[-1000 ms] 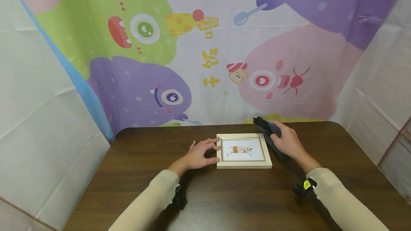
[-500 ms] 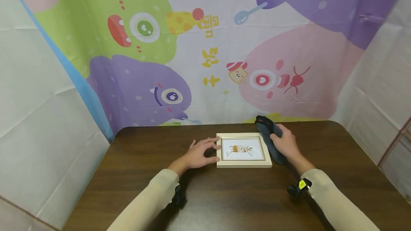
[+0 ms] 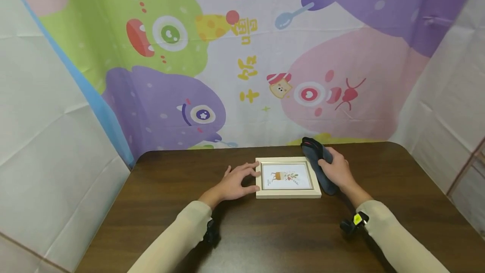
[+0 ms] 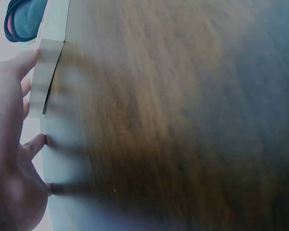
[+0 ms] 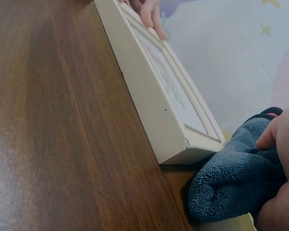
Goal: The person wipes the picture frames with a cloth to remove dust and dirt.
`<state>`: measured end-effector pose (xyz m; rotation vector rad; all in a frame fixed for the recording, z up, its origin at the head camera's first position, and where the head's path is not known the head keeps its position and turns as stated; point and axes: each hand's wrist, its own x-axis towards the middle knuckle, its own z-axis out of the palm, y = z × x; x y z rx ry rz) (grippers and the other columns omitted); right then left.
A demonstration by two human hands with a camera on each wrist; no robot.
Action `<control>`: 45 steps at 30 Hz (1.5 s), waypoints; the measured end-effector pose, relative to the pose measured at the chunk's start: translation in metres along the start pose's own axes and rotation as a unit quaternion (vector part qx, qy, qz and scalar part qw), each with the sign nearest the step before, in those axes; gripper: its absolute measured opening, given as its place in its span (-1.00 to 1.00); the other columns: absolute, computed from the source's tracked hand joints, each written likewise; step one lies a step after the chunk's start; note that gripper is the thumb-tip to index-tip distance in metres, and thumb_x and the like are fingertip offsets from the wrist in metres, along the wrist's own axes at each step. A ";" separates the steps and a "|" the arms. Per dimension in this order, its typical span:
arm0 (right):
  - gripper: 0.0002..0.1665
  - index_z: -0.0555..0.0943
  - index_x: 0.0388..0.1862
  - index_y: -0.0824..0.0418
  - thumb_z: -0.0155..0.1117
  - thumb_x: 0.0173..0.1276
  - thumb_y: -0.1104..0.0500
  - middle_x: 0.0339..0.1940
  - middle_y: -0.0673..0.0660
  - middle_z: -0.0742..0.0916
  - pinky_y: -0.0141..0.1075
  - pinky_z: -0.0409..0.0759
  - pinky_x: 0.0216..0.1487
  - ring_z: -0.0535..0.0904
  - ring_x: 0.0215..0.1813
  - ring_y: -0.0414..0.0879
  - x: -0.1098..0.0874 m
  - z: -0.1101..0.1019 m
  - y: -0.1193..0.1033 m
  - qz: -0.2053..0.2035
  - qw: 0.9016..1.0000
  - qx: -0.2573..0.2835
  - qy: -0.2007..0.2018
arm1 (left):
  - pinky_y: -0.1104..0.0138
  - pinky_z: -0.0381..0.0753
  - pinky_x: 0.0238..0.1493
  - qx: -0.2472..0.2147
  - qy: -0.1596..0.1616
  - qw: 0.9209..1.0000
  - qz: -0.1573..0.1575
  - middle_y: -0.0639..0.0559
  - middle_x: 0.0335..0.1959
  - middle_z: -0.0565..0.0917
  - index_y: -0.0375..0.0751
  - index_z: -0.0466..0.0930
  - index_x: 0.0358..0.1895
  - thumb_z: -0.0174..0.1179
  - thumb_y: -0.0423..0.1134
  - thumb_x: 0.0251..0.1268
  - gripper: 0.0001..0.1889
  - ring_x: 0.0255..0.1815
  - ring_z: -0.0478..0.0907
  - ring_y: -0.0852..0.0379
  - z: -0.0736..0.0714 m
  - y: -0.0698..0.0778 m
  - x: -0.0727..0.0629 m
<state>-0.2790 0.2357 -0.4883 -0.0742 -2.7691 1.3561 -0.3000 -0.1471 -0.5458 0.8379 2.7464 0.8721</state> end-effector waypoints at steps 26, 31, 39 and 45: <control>-0.29 0.42 0.70 0.29 0.17 0.62 0.18 0.52 0.49 0.65 -0.14 0.55 0.14 0.62 0.32 0.28 -0.041 -0.003 0.003 0.025 0.999 0.043 0.005 | -0.62 -0.23 0.75 0.002 0.004 1.000 0.002 0.31 0.86 0.27 0.22 0.71 0.39 0.38 0.31 0.52 -0.48 0.91 0.17 -0.16 0.001 -0.002 0.001; -0.31 0.46 0.66 0.30 0.20 0.60 0.22 0.51 0.46 0.67 -0.17 0.55 0.19 0.62 0.34 0.23 -0.053 -0.004 0.004 0.023 0.998 0.050 0.007 | -0.62 -0.21 0.75 0.006 0.004 1.000 0.001 0.31 0.86 0.27 0.22 0.71 0.40 0.37 0.32 0.53 -0.47 0.91 0.17 -0.18 0.001 0.000 0.001; -0.34 0.49 0.63 0.31 0.23 0.59 0.24 0.49 0.44 0.69 -0.23 0.54 0.22 0.62 0.36 0.19 -0.070 -0.005 0.004 0.021 0.999 0.049 0.008 | -0.63 -0.22 0.75 0.002 0.004 1.000 0.001 0.32 0.86 0.27 0.22 0.71 0.39 0.38 0.31 0.52 -0.48 0.91 0.17 -0.16 0.001 -0.001 0.001; -0.36 0.49 0.63 0.28 0.24 0.61 0.24 0.49 0.40 0.71 -0.36 0.54 0.14 0.62 0.33 0.11 -0.078 -0.005 0.006 0.028 0.998 0.051 0.002 | -0.63 -0.22 0.75 0.003 0.005 1.000 0.003 0.32 0.86 0.27 0.22 0.71 0.39 0.38 0.32 0.52 -0.47 0.91 0.17 -0.17 0.002 -0.003 0.002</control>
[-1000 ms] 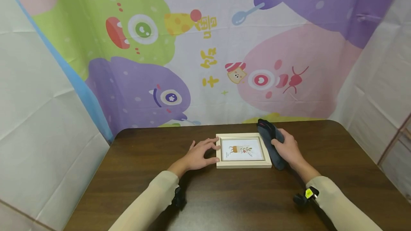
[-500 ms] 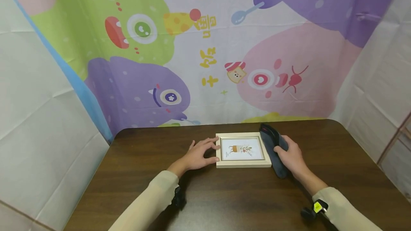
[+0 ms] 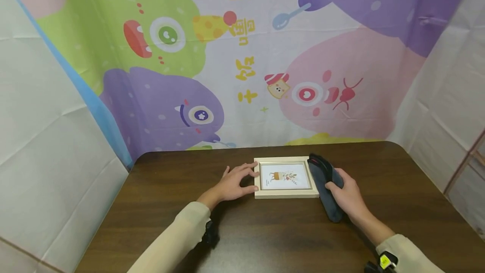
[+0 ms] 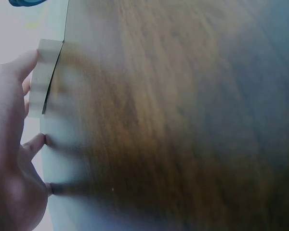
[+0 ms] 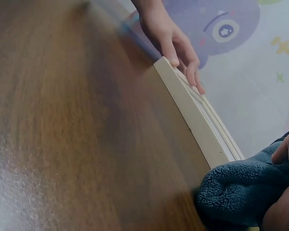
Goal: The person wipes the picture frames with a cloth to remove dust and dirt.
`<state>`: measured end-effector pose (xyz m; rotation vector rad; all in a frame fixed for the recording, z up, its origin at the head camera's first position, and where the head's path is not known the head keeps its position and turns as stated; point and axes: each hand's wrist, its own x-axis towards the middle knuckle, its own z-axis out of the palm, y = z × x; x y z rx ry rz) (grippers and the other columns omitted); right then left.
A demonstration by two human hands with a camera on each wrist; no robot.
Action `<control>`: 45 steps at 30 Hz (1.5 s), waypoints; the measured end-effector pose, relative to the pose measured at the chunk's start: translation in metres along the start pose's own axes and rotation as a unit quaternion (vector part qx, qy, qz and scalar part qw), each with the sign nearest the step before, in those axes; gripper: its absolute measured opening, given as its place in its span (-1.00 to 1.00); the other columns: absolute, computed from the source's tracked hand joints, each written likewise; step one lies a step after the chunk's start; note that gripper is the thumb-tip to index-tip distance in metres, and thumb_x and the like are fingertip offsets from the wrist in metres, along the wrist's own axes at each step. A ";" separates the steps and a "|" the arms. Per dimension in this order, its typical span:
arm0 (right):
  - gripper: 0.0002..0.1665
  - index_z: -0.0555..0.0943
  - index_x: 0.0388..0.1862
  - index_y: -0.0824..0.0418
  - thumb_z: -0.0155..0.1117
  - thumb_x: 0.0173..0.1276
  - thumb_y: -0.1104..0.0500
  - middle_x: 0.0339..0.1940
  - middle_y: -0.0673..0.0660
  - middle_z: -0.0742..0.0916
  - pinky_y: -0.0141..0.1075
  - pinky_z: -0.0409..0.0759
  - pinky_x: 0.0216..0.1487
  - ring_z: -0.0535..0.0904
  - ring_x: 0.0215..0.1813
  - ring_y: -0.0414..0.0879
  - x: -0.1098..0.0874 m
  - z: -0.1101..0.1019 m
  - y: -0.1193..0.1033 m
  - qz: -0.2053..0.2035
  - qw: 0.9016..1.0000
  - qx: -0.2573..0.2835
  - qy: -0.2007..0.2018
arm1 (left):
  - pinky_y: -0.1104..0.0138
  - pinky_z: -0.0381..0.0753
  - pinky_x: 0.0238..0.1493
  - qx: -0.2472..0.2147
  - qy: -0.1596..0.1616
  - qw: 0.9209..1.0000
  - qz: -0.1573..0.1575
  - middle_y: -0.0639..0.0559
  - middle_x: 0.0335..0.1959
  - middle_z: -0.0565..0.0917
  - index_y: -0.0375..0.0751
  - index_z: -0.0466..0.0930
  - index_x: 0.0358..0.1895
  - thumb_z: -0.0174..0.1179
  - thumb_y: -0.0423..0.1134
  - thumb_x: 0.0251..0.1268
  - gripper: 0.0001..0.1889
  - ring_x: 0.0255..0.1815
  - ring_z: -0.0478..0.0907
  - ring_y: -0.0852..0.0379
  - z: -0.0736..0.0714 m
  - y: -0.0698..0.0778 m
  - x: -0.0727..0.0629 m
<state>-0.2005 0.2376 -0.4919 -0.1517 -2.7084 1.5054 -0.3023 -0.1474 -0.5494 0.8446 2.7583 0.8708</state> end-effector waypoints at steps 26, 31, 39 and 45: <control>-0.36 0.49 0.63 0.29 0.24 0.63 0.19 0.47 0.44 0.70 -0.40 0.53 0.09 0.62 0.31 0.16 0.012 0.003 -0.004 0.007 1.000 0.019 0.022 | -0.63 -0.17 0.74 0.007 -0.003 1.000 0.003 0.33 0.86 0.26 0.29 0.72 0.38 0.36 0.38 0.50 -0.47 0.91 0.19 -0.14 -0.001 0.001 0.000; -0.34 0.49 0.63 0.30 0.24 0.60 0.20 0.44 0.47 0.70 -0.29 0.54 0.12 0.64 0.30 0.21 0.021 0.006 -0.006 0.007 0.999 0.019 0.032 | -0.70 -0.16 0.67 -0.004 0.003 1.000 0.015 0.23 0.86 0.29 0.26 0.72 0.36 0.34 0.43 0.48 -0.43 0.89 0.22 -0.25 -0.004 0.005 -0.003; -0.32 0.46 0.65 0.29 0.20 0.62 0.15 0.46 0.48 0.68 -0.20 0.54 0.07 0.64 0.28 0.26 0.036 0.008 -0.009 0.010 1.000 0.011 0.027 | -0.61 -0.18 0.76 0.012 -0.004 1.000 0.002 0.32 0.86 0.26 0.26 0.71 0.41 0.36 0.39 0.49 -0.42 0.91 0.19 -0.11 -0.001 -0.001 -0.001; -0.30 0.48 0.64 0.31 0.20 0.59 0.14 0.47 0.50 0.67 -0.13 0.57 0.13 0.63 0.29 0.29 0.051 0.007 -0.008 0.003 1.000 0.018 0.022 | -0.61 -0.22 0.76 0.001 -0.001 1.000 0.000 0.34 0.86 0.25 0.24 0.71 0.41 0.38 0.32 0.51 -0.46 0.92 0.16 -0.12 -0.002 0.002 -0.002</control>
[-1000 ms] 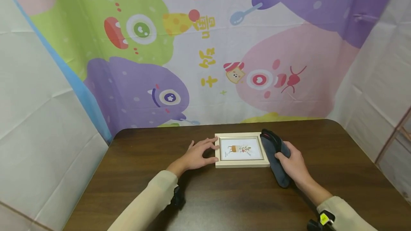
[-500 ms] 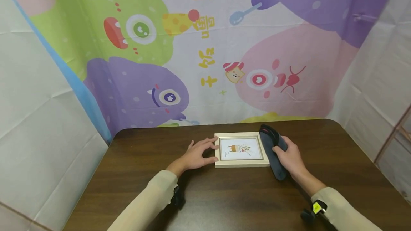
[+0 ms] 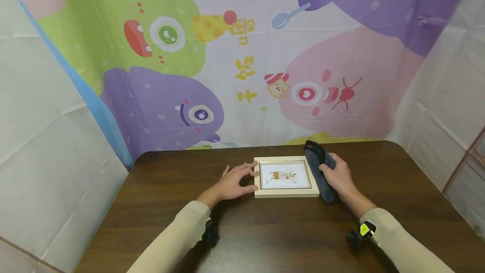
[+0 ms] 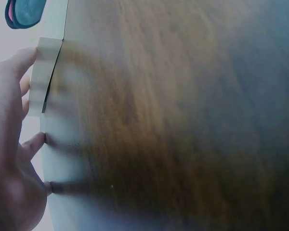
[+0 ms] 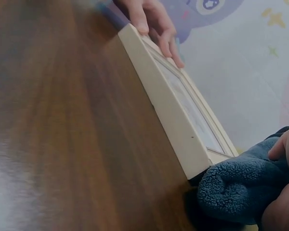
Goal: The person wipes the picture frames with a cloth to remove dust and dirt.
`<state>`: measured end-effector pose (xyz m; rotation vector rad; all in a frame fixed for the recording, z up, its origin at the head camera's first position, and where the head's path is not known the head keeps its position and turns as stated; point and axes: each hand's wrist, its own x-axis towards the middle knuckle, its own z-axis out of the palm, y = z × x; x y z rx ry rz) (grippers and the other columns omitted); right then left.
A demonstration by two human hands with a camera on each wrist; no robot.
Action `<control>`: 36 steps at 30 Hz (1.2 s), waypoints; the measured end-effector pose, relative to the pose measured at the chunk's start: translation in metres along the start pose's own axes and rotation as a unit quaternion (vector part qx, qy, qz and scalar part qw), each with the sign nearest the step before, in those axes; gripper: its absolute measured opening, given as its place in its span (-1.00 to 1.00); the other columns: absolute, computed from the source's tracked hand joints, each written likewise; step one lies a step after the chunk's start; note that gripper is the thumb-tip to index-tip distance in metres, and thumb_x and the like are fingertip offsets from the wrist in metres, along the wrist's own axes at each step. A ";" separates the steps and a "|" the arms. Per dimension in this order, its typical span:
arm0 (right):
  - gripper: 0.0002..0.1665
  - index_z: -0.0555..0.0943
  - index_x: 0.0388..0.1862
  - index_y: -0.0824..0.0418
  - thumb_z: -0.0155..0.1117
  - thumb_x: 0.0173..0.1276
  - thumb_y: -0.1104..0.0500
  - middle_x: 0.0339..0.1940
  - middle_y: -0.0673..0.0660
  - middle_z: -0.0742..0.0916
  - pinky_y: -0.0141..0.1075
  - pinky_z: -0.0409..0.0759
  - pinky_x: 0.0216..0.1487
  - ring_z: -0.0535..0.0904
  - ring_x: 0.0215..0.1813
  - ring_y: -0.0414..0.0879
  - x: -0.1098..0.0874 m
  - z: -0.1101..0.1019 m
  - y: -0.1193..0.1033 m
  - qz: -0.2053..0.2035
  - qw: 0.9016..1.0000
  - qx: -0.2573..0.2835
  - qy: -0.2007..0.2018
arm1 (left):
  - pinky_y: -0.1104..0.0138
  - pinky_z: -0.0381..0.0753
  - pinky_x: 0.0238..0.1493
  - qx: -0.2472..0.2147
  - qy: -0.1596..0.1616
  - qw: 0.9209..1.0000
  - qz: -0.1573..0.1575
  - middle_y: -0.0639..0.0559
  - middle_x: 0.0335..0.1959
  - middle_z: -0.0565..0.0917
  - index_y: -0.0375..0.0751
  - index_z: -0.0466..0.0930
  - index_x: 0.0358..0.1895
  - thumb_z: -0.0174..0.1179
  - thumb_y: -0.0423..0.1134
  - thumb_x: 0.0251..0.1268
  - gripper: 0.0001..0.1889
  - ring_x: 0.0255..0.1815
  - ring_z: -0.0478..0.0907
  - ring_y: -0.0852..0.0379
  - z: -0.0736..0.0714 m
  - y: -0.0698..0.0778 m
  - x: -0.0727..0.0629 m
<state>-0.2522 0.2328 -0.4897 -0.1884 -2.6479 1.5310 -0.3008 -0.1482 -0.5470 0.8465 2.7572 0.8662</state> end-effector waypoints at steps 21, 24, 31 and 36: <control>-0.33 0.56 0.55 0.28 0.22 0.51 0.10 0.38 0.46 0.73 0.02 0.60 0.19 0.64 0.19 0.24 0.023 0.005 0.005 -0.009 1.000 -0.015 0.015 | -0.60 -0.27 0.77 -0.010 0.004 1.000 0.002 0.32 0.86 0.27 0.20 0.72 0.39 0.41 0.29 0.50 -0.47 0.92 0.16 -0.17 -0.003 0.006 -0.002; -0.32 0.53 0.57 0.31 0.20 0.52 0.12 0.40 0.49 0.70 0.02 0.58 0.21 0.63 0.23 0.28 0.020 0.004 0.005 -0.010 1.000 -0.009 0.006 | -0.62 -0.26 0.76 -0.009 0.006 1.000 0.005 0.31 0.86 0.28 0.19 0.72 0.39 0.41 0.28 0.50 -0.47 0.91 0.17 -0.19 -0.002 0.005 -0.002; -0.27 0.38 0.73 0.31 0.16 0.66 0.15 0.57 0.50 0.61 -0.10 0.59 0.22 0.61 0.39 0.30 0.004 -0.001 0.000 0.011 1.000 -0.004 -0.023 | -0.61 -0.25 0.76 -0.012 0.005 1.000 0.003 0.33 0.85 0.27 0.21 0.72 0.39 0.39 0.30 0.51 -0.48 0.92 0.17 -0.18 0.000 0.003 -0.001; -0.29 0.38 0.72 0.31 0.16 0.68 0.16 0.56 0.49 0.62 -0.23 0.57 0.13 0.63 0.37 0.26 -0.006 -0.003 0.001 0.010 0.999 0.000 -0.032 | -0.62 -0.24 0.75 -0.007 0.005 1.000 0.003 0.33 0.86 0.27 0.21 0.72 0.39 0.39 0.31 0.52 -0.47 0.91 0.17 -0.19 0.000 0.002 -0.001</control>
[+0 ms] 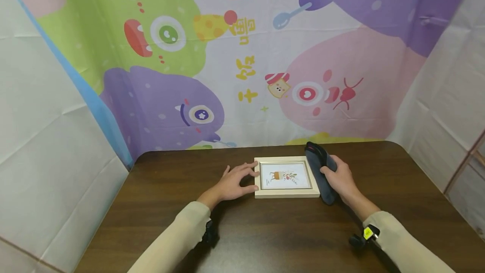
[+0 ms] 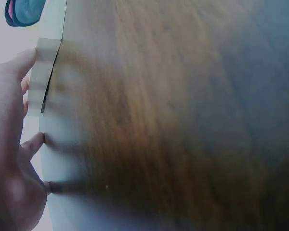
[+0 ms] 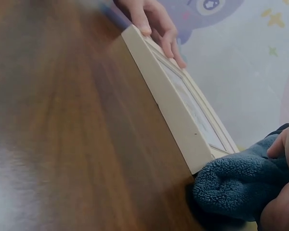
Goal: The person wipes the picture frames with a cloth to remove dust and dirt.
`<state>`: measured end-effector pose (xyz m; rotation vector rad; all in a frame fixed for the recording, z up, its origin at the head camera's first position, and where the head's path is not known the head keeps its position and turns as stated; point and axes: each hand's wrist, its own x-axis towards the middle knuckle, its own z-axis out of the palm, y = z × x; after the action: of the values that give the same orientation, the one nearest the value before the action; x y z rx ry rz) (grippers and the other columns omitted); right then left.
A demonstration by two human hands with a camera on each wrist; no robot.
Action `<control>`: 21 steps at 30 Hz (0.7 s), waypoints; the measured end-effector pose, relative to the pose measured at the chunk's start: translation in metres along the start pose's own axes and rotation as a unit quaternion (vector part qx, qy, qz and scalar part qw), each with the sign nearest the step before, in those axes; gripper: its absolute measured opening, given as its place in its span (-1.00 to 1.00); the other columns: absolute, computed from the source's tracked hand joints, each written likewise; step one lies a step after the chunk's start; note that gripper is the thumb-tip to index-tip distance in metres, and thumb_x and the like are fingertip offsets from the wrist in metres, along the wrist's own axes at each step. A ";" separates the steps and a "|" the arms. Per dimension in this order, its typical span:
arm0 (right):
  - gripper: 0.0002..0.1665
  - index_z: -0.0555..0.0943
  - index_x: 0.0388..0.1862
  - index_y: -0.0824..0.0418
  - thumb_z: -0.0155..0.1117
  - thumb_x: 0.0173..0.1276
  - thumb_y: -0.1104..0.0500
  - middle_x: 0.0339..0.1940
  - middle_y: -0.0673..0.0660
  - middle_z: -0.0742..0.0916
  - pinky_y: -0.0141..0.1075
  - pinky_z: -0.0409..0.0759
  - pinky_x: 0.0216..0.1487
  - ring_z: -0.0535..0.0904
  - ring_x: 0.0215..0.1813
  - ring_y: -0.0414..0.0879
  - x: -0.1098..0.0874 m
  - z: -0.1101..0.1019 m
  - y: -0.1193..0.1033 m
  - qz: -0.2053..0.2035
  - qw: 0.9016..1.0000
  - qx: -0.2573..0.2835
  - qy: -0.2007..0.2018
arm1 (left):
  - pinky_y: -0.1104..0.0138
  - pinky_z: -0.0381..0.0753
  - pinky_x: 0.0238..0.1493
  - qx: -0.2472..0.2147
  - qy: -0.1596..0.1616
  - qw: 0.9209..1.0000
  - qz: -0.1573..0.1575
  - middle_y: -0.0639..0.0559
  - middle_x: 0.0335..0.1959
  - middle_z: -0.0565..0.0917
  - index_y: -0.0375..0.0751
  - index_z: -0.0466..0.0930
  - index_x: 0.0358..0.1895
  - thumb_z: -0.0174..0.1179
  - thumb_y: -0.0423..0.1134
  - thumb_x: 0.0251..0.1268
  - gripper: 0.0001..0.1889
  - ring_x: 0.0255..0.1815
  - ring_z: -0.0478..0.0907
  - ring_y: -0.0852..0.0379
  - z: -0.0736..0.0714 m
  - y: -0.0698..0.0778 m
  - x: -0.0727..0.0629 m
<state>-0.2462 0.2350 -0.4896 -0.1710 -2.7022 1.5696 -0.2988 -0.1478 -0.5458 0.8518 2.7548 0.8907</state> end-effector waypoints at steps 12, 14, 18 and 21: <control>-0.34 0.44 0.67 0.33 0.21 0.67 0.21 0.51 0.45 0.67 -0.44 0.58 0.05 0.65 0.25 0.01 -0.029 -0.006 0.006 -0.012 1.000 0.012 -0.014 | -0.64 -0.20 0.74 0.004 0.000 1.000 0.009 0.31 0.86 0.26 0.24 0.72 0.40 0.35 0.36 0.52 -0.45 0.91 0.19 -0.16 0.001 -0.001 0.000; -0.32 0.42 0.69 0.32 0.21 0.67 0.20 0.56 0.45 0.65 -0.43 0.56 0.12 0.63 0.35 0.10 -0.033 -0.007 0.006 -0.011 1.000 0.008 -0.016 | -0.65 -0.19 0.73 0.004 0.003 1.000 0.012 0.29 0.86 0.28 0.24 0.72 0.40 0.35 0.37 0.52 -0.45 0.90 0.20 -0.18 0.001 -0.001 0.000; -0.29 0.41 0.71 0.31 0.22 0.66 0.20 0.61 0.44 0.61 -0.34 0.54 0.25 0.57 0.50 0.19 -0.038 -0.007 0.007 -0.012 1.000 0.000 -0.016 | -0.69 -0.18 0.69 0.002 0.010 1.000 0.019 0.25 0.86 0.30 0.25 0.72 0.38 0.34 0.39 0.51 -0.45 0.89 0.22 -0.26 0.001 -0.001 -0.001; -0.30 0.42 0.71 0.30 0.22 0.66 0.20 0.63 0.42 0.61 -0.32 0.53 0.29 0.57 0.52 0.19 -0.041 -0.006 0.007 -0.012 1.000 -0.003 -0.012 | -0.69 -0.18 0.69 0.003 0.012 1.000 0.017 0.24 0.85 0.30 0.26 0.72 0.38 0.33 0.39 0.52 -0.46 0.88 0.21 -0.28 0.001 -0.001 -0.001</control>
<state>-0.2048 0.2392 -0.4912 -0.1188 -2.7162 1.5682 -0.2980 -0.1487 -0.5478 0.8972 2.7725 0.9056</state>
